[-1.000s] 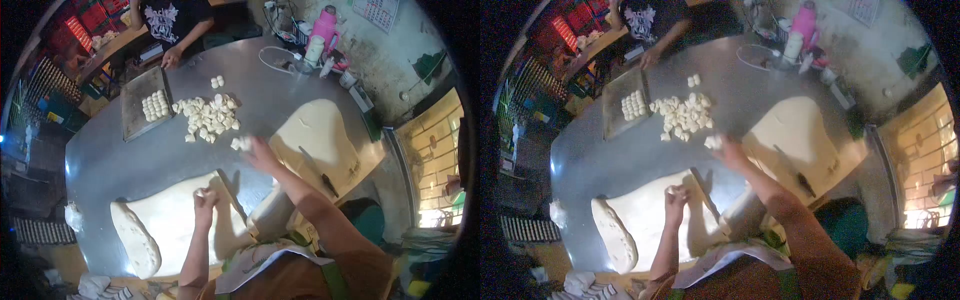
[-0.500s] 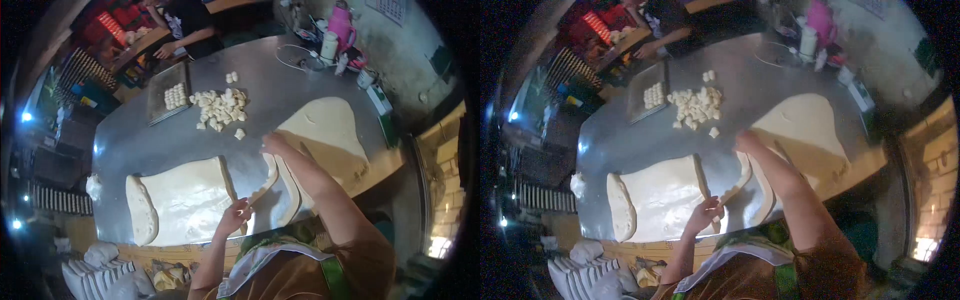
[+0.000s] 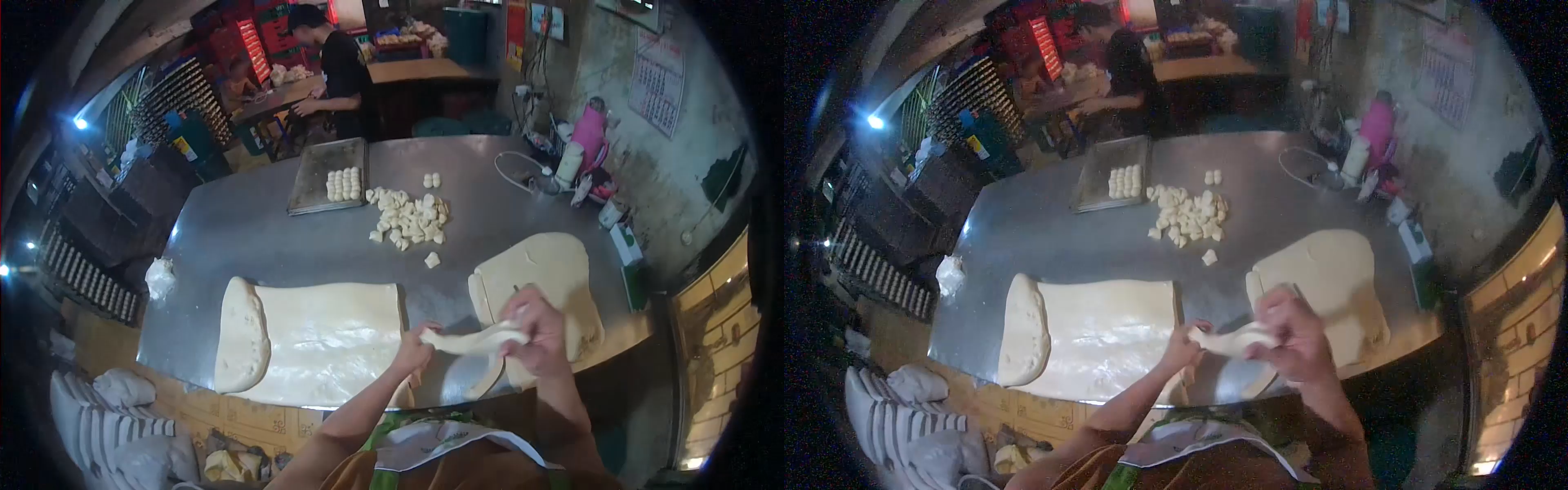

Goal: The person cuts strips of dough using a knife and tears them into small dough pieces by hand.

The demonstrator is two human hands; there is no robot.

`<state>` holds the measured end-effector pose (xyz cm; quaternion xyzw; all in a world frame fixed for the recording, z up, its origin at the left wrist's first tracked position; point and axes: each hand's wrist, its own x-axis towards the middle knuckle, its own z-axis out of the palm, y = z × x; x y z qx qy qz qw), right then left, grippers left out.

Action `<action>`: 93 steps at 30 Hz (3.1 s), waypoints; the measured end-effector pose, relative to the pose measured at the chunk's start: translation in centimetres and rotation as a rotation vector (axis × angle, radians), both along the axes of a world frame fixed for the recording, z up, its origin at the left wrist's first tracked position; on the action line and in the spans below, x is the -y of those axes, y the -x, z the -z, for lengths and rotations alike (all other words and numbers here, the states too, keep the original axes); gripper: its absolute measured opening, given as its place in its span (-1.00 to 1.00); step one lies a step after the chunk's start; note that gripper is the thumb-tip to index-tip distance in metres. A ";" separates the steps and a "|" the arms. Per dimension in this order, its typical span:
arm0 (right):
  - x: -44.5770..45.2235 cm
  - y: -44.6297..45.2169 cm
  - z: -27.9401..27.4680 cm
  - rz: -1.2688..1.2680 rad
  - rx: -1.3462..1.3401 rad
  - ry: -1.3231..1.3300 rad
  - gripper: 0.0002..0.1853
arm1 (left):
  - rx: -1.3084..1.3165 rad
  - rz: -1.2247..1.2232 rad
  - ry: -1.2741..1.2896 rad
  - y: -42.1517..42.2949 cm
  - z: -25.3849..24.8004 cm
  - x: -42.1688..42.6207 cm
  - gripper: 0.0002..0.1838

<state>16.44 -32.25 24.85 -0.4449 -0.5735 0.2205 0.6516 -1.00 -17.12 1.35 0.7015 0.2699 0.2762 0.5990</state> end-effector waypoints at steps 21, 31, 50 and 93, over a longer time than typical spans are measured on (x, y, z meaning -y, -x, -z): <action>-5.1 9.6 6.6 0.041 -0.100 0.502 -0.92 | 0.154 0.371 -0.316 3.5 -8.1 1.5 -0.42; -7.0 1.5 4.9 -0.004 0.471 0.028 -0.82 | -0.036 -0.057 -0.530 1.5 -14.9 -0.2 -0.54; -5.4 1.1 20.6 0.351 0.375 0.453 -0.60 | -0.179 0.333 0.068 2.1 -9.1 1.3 -0.64; -8.6 3.6 16.0 0.244 0.379 0.338 -0.69 | -0.323 0.190 -0.523 0.8 -3.9 -0.9 -0.76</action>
